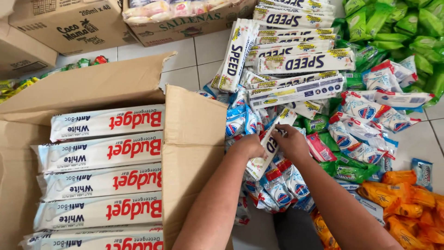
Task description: The person packs individual bars of laundry detergent from floor piles into a cardboard box.
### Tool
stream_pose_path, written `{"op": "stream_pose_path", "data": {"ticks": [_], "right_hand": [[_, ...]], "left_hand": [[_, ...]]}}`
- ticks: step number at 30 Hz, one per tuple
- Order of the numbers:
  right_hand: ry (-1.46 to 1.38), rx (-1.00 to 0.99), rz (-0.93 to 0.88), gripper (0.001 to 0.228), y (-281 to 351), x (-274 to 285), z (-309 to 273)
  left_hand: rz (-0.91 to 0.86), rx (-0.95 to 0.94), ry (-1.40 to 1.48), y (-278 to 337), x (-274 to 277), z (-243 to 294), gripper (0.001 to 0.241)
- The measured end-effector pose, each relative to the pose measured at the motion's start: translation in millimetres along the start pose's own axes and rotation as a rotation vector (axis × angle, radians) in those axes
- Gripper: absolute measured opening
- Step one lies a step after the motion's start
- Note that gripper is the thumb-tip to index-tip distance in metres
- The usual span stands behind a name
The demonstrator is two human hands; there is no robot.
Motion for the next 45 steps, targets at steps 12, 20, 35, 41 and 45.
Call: {"op": "stream_pose_path", "data": {"ticks": [12, 20, 35, 41, 45], "right_hand": [[0.744, 0.281, 0.101, 0.083, -88, 32, -42], [0.895, 0.180, -0.003, 0.087, -93, 49, -49], [0.849, 0.261, 0.164, 0.029, -60, 26, 4], [0.817, 0.474, 0.275, 0.025, -28, 12, 29], [0.816, 0.500, 0.307, 0.018, 2, 13, 32]], "left_hand": [[0.026, -0.025, 0.118, -15, -16, -12, 0.084], [-0.080, -0.056, 0.301, -27, -11, -25, 0.057], [0.030, -0.006, 0.135, -9, 0, -13, 0.044], [0.264, 0.000, 0.055, 10, 13, -14, 0.048], [0.471, -0.153, -0.017, 45, 36, 11, 0.071]]}}
Point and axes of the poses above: each hand's wrist, its own y-axis away from the middle knuckle, its own x-axis out of the back of the hand, z = x × y, the point moved 3 cm from there along -y, towards the middle knuckle, and after that the axes turned 8 degrees about y, right-handed, at the moved point
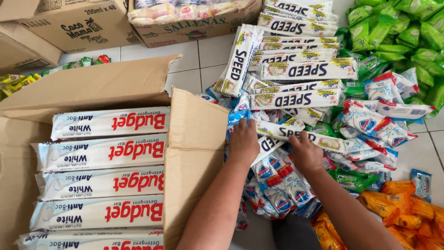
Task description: The person packs individual bars of laundry detergent from floor piles into a cardboard box.
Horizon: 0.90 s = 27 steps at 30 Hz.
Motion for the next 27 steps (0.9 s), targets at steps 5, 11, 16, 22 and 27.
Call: {"op": "stream_pose_path", "data": {"ticks": [5, 11, 16, 22, 27], "right_hand": [[-0.124, 0.030, 0.036, 0.018, 36, 13, -9], [-0.352, -0.020, 0.110, 0.023, 60, 31, -16], [-0.508, -0.121, 0.124, 0.024, 69, 33, -24], [-0.558, -0.043, 0.101, 0.030, 64, 37, -25], [-0.493, -0.025, 0.111, 0.030, 62, 35, -40]], "left_hand": [[0.169, -0.347, -0.268, -3, -30, 6, 0.081], [-0.244, -0.266, -0.403, 28, -36, 43, 0.074], [-0.294, -0.115, -0.348, 44, -57, 33, 0.071], [-0.191, -0.033, -0.283, 62, -56, 23, 0.090], [0.119, -0.207, -0.323, 59, -40, 3, 0.102]]}}
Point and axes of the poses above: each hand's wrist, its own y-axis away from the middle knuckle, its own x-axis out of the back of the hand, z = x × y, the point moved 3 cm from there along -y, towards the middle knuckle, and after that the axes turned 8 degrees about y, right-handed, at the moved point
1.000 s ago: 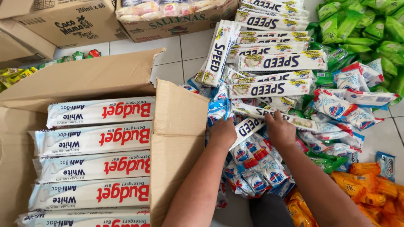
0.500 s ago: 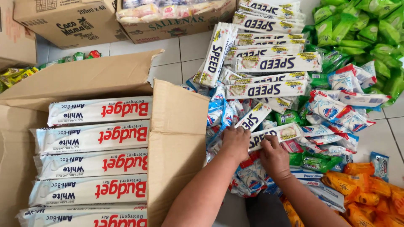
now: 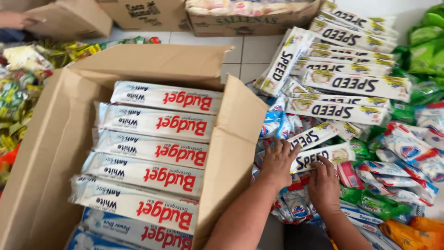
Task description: The person packs individual bars of laundry detergent from floor piles into a cardboard box.
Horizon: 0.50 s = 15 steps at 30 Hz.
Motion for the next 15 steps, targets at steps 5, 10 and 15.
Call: {"op": "stream_pose_path", "data": {"ticks": [5, 10, 15], "right_hand": [[0.082, 0.024, 0.046, 0.034, 7, -18, 2], [-0.010, -0.016, 0.050, 0.037, 4, -13, 10], [-0.400, -0.119, 0.087, 0.043, 7, -19, 32]], "left_hand": [[-0.159, 0.070, -0.090, -6, -22, 4, 0.107], [-0.349, 0.120, -0.045, -2, -38, 14, 0.099], [-0.437, 0.274, -0.039, -7, -42, 24, 0.089]]}}
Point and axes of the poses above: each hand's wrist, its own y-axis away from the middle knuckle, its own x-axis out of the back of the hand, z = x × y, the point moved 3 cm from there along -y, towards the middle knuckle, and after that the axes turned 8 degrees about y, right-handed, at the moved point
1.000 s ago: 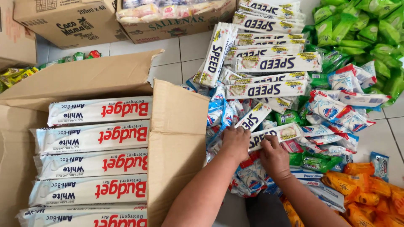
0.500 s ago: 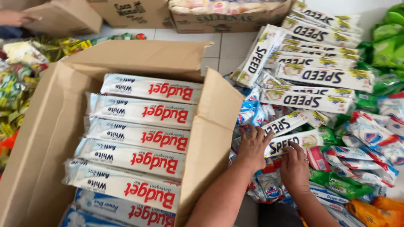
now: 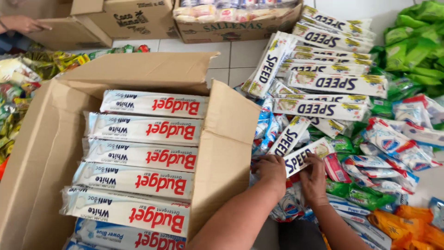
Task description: The person packs individual bars of laundry detergent from floor piles into a cardboard box.
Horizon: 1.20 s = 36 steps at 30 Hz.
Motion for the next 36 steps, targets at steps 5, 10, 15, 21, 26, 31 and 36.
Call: {"op": "stream_pose_path", "data": {"ticks": [5, 10, 15, 21, 26, 31, 36], "right_hand": [[-0.310, -0.251, 0.111, 0.040, 5, -12, 57], [-0.452, -0.422, 0.186, 0.047, -4, -2, 78], [-0.763, -0.751, 0.139, 0.054, 1, -15, 105], [-0.686, -0.734, 0.277, 0.058, -38, -14, 79], [-0.404, -0.568, 0.174, 0.052, -37, -32, 82], [-0.260, -0.563, 0.059, 0.046, -35, -31, 52], [-0.535, -0.635, 0.086, 0.058, -41, -25, 47]], "left_hand": [[-0.044, -0.053, 0.211, 47, 6, -3, 0.091], [-0.192, -0.034, 0.448, 99, 5, 10, 0.106], [-0.177, -0.091, 0.469, 116, 6, 2, 0.100], [0.234, -0.217, 0.425, 42, -4, -21, 0.054], [0.400, -0.238, 0.397, 4, -26, -43, 0.054], [0.205, -0.117, 0.454, 45, 21, -29, 0.071], [-0.040, -0.079, 0.520, 48, -15, -20, 0.109]]}}
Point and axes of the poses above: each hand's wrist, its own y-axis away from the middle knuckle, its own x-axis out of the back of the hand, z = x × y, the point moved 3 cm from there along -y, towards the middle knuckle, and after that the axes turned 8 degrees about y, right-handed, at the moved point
